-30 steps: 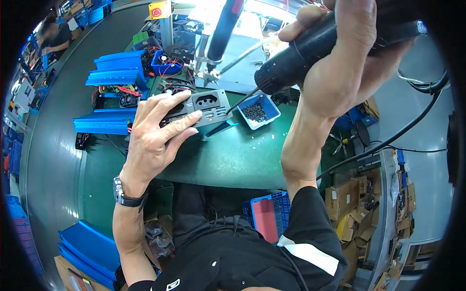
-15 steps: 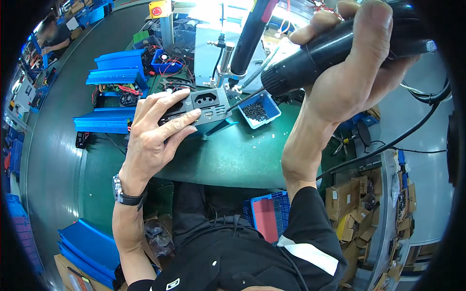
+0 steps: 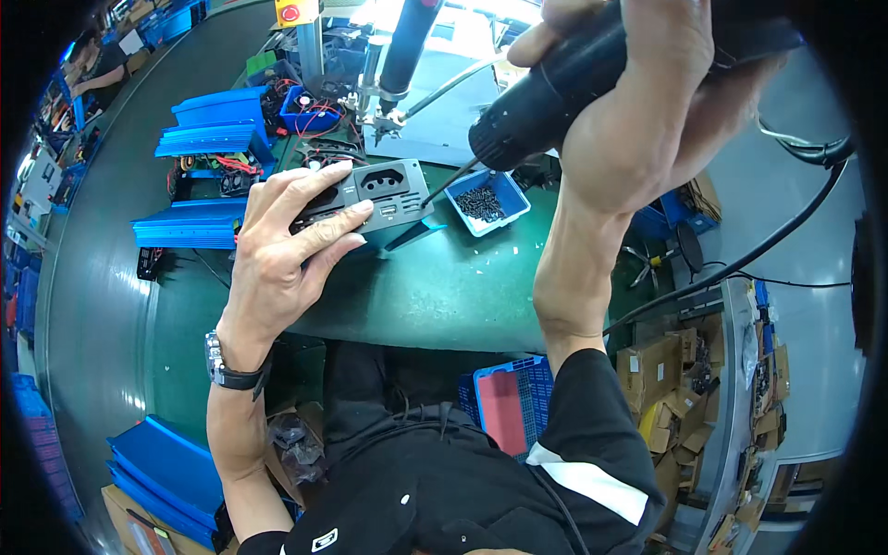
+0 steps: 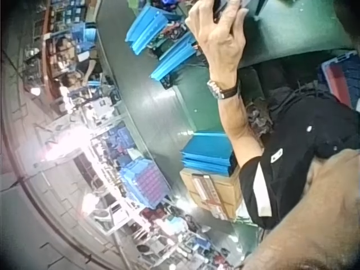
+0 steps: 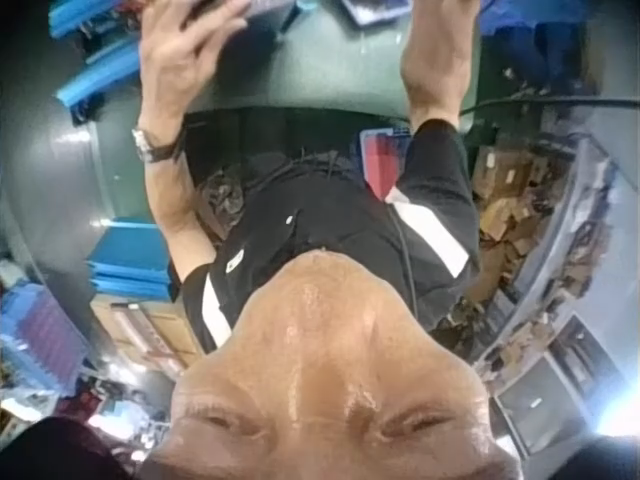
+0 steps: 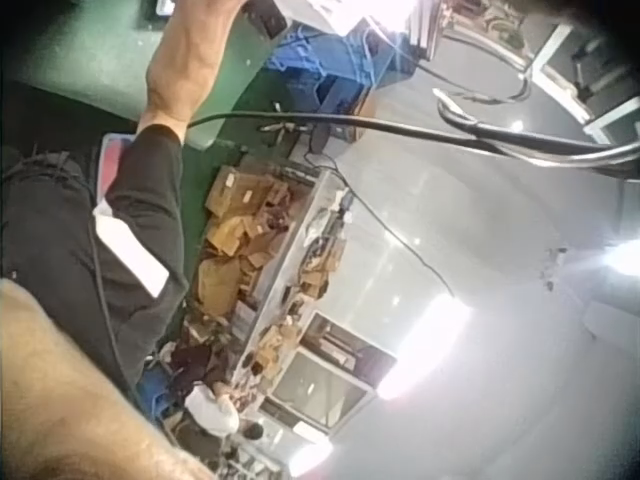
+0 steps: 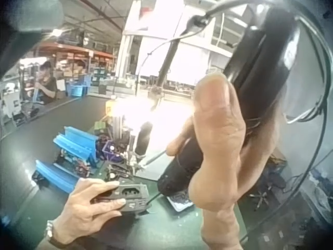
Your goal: Assembling electronic circuit boards and wiring into a device housing using power tools.
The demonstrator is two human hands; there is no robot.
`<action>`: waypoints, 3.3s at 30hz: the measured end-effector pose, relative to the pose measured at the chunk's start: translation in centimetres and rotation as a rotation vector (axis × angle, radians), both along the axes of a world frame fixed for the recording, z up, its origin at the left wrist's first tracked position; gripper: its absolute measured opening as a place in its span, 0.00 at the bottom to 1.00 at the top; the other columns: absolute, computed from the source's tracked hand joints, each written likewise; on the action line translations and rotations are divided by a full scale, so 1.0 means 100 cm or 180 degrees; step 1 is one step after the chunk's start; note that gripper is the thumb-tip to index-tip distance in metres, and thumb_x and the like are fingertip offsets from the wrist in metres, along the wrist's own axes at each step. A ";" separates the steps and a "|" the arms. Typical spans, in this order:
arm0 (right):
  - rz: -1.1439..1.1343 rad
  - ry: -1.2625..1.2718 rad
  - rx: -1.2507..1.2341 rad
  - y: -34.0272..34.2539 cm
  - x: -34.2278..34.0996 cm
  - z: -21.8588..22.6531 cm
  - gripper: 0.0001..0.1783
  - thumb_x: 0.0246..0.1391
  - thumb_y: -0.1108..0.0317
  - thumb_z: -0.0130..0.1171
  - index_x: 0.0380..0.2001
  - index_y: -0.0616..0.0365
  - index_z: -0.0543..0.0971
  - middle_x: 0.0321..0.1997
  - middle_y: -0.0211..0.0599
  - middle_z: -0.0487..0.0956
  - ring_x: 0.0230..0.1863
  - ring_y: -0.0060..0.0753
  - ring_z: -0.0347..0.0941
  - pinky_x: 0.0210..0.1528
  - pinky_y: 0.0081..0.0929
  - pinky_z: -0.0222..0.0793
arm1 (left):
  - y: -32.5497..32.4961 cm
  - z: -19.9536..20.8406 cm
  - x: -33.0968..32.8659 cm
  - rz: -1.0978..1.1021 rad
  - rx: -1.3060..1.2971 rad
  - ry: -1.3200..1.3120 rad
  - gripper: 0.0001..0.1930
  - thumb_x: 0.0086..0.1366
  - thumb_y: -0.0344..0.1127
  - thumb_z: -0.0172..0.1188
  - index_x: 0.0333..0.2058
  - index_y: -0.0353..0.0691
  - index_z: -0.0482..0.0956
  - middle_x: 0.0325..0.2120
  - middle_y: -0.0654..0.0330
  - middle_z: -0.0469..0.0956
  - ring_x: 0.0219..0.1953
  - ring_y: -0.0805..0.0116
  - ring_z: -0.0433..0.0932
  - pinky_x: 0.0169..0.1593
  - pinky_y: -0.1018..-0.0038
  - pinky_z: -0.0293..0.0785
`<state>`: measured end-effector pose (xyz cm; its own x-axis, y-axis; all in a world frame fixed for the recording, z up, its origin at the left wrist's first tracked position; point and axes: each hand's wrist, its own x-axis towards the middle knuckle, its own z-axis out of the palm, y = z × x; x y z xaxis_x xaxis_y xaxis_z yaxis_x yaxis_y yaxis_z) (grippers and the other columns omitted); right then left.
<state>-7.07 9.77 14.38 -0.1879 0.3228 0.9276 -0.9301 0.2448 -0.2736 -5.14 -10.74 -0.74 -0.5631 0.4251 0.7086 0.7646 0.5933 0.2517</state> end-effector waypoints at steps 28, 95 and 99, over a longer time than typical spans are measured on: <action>0.2855 -0.0844 0.0394 0.020 -0.057 -0.019 0.34 0.73 0.44 0.44 0.63 0.68 0.65 0.36 0.55 0.80 0.23 0.40 0.80 0.19 0.30 0.81 | 0.001 0.003 -0.006 -0.0137 0.0066 -0.0035 0.22 0.50 0.34 0.77 0.47 0.51 0.91 0.55 0.57 0.82 0.50 0.52 0.77 0.53 0.61 0.78; 0.0520 0.0107 -0.1287 0.049 -0.021 -0.039 0.37 0.64 0.46 0.66 0.65 0.44 0.58 0.38 0.37 0.74 0.29 0.29 0.78 0.20 0.27 0.81 | 0.017 -0.040 -0.011 0.0374 0.1632 0.0758 0.17 0.54 0.35 0.79 0.44 0.41 0.90 0.54 0.49 0.80 0.57 0.47 0.78 0.62 0.56 0.74; 0.0763 -0.0025 -0.1487 0.017 -0.007 -0.033 0.30 0.63 0.44 0.67 0.51 0.55 0.66 0.36 0.39 0.77 0.29 0.31 0.78 0.23 0.29 0.80 | 0.021 -0.043 -0.008 0.0535 0.1881 0.1116 0.23 0.52 0.36 0.81 0.48 0.40 0.88 0.44 0.58 0.85 0.53 0.52 0.81 0.56 0.61 0.77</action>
